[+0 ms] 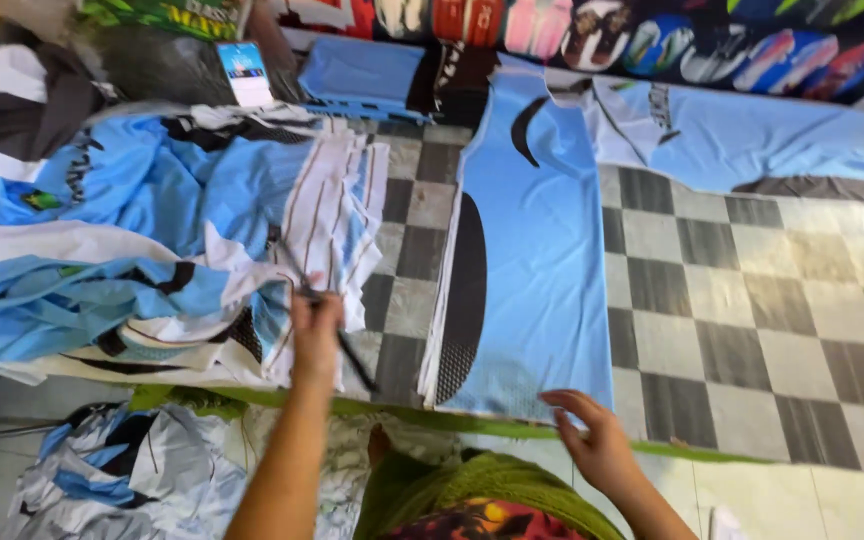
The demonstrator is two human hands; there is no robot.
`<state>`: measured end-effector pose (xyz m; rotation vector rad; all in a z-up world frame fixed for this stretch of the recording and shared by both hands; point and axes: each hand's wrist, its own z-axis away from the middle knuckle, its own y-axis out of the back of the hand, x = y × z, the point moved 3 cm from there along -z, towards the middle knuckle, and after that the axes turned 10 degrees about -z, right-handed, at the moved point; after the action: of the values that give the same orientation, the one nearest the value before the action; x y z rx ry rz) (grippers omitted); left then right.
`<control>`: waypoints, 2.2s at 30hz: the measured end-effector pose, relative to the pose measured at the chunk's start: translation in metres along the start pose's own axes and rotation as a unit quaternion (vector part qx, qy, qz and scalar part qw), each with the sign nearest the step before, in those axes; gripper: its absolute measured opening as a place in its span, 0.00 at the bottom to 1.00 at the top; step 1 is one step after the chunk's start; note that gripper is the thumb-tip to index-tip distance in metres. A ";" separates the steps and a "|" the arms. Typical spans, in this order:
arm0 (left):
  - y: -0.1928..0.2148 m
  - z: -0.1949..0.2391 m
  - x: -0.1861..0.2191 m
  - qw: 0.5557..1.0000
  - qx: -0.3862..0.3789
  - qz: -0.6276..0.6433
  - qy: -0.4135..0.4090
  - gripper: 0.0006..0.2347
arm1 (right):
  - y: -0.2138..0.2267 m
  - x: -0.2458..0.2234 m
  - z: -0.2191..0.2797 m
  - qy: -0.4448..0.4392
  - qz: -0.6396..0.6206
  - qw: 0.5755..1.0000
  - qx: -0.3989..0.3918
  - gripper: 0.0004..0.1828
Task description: Cutting out printed jersey fabric pieces using scissors and organizing them on a table.
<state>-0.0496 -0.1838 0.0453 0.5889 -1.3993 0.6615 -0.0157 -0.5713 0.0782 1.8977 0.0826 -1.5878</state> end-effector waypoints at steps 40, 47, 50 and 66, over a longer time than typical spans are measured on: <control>-0.146 -0.071 -0.084 0.683 -0.384 -0.442 -0.436 0.12 | -0.142 -0.015 -0.002 -0.333 -0.545 0.768 -0.045 0.31; -0.148 -0.076 -0.086 0.698 -0.364 -0.406 -0.464 0.06 | -0.175 -0.007 -0.005 -0.336 -0.556 0.759 -0.041 0.36; -0.149 -0.078 -0.089 0.721 -0.358 -0.366 -0.466 0.07 | -0.188 0.004 -0.008 -0.321 -0.582 0.747 -0.017 0.36; -0.133 -0.072 -0.081 0.778 -0.306 -0.300 -0.459 0.01 | -0.189 0.028 -0.053 -0.342 -0.527 0.776 0.053 0.32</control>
<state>0.0921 -0.2296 -0.0403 0.8017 -2.0307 -0.7168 -0.0467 -0.4060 -0.0264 1.1889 0.8772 -2.9822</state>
